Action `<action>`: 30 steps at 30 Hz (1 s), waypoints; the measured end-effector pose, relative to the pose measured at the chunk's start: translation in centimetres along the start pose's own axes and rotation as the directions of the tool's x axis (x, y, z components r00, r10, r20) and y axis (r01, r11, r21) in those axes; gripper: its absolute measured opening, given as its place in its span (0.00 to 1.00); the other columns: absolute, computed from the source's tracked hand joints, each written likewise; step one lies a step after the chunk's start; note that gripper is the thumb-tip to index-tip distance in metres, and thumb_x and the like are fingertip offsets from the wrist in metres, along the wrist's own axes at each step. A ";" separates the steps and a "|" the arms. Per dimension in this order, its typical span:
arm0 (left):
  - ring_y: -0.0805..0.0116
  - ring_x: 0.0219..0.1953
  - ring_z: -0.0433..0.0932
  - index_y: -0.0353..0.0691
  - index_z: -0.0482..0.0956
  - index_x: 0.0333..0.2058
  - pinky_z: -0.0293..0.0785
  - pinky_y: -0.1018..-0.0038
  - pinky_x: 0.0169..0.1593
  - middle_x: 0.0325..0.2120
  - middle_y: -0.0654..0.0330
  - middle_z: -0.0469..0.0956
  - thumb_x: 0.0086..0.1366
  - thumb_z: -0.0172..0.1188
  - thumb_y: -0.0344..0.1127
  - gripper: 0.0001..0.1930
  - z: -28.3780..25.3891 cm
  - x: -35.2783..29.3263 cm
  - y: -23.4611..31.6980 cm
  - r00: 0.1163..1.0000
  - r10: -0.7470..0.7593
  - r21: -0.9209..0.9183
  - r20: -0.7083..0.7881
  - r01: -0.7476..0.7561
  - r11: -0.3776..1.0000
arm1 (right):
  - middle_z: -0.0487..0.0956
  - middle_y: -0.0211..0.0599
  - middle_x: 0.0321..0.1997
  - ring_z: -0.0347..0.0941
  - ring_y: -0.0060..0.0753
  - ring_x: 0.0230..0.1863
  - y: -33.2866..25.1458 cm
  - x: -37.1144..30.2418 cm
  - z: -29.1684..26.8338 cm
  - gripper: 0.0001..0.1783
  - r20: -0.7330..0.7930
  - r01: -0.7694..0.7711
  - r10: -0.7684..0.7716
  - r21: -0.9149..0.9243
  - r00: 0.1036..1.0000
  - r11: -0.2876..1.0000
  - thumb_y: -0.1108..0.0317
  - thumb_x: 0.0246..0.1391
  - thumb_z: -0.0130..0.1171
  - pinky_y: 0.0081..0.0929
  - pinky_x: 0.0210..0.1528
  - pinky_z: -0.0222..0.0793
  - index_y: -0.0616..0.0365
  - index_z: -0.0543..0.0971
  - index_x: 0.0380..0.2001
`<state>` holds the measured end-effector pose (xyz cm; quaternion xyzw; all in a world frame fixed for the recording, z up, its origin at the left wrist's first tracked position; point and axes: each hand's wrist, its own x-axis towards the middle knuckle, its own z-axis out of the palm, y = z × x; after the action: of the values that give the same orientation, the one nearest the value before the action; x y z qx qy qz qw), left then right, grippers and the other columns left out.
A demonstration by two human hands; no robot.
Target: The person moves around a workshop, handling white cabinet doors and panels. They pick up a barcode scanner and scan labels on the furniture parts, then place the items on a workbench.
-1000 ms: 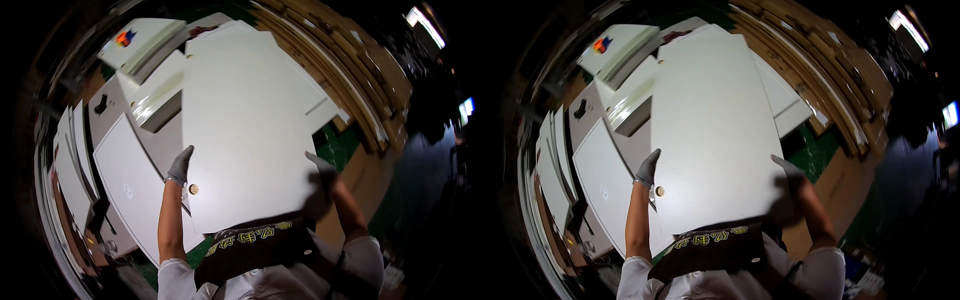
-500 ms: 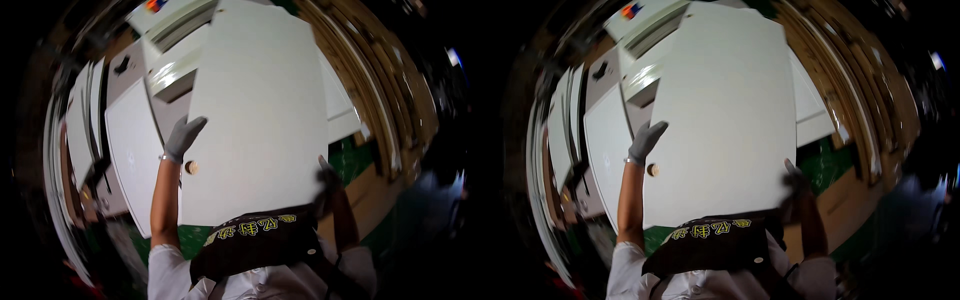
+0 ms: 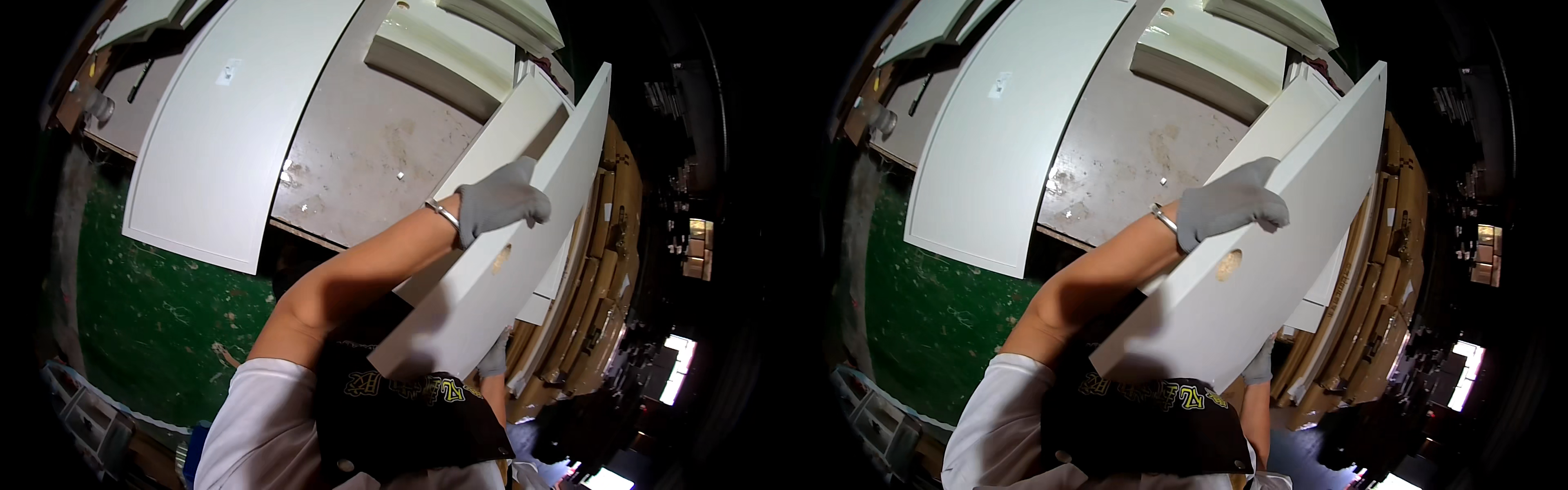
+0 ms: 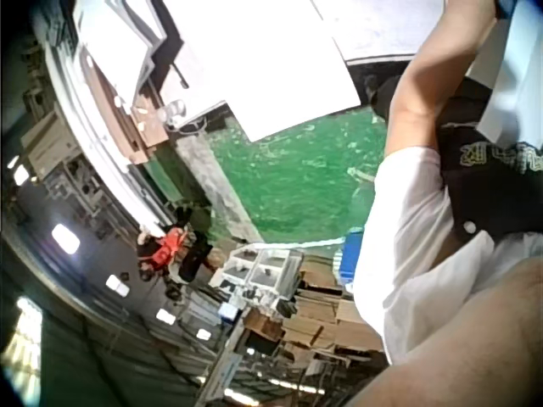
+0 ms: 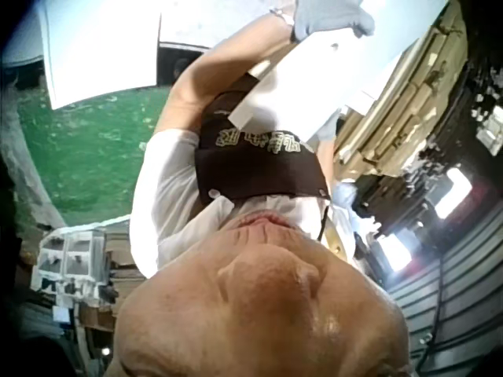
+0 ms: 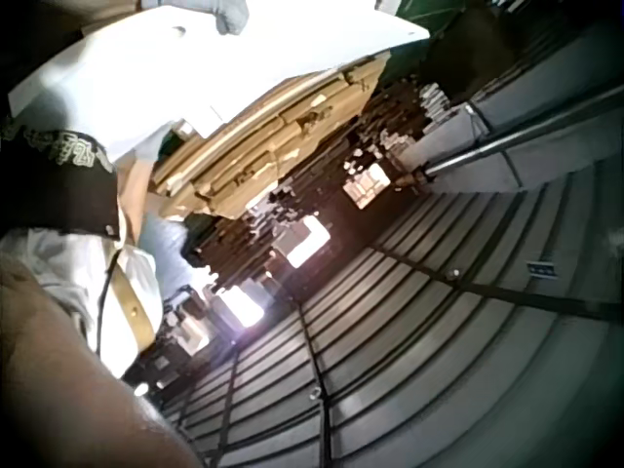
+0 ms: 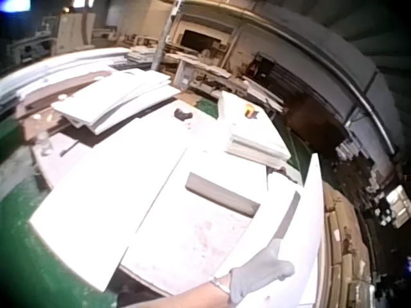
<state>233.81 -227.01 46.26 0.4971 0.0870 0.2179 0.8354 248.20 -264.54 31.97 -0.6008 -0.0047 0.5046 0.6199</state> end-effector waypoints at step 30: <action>0.75 0.21 0.69 0.25 0.60 0.42 0.69 0.79 0.25 0.21 0.59 0.70 0.47 0.56 0.27 0.24 1.7 3.0 3.4 0.976 0.122 -0.041 0.181 -0.117 0.992 | 0.63 0.41 0.60 0.63 0.40 0.57 -10.2 4.3 2.6 0.37 -0.243 0.334 -0.350 -0.108 0.905 0.936 0.40 0.59 0.38 0.36 0.56 0.64 0.57 0.55 0.61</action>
<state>236.13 -225.67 50.27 0.5066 -0.0236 0.2223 0.8327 255.05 -257.52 37.75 -0.6706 -0.0454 0.3052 0.6746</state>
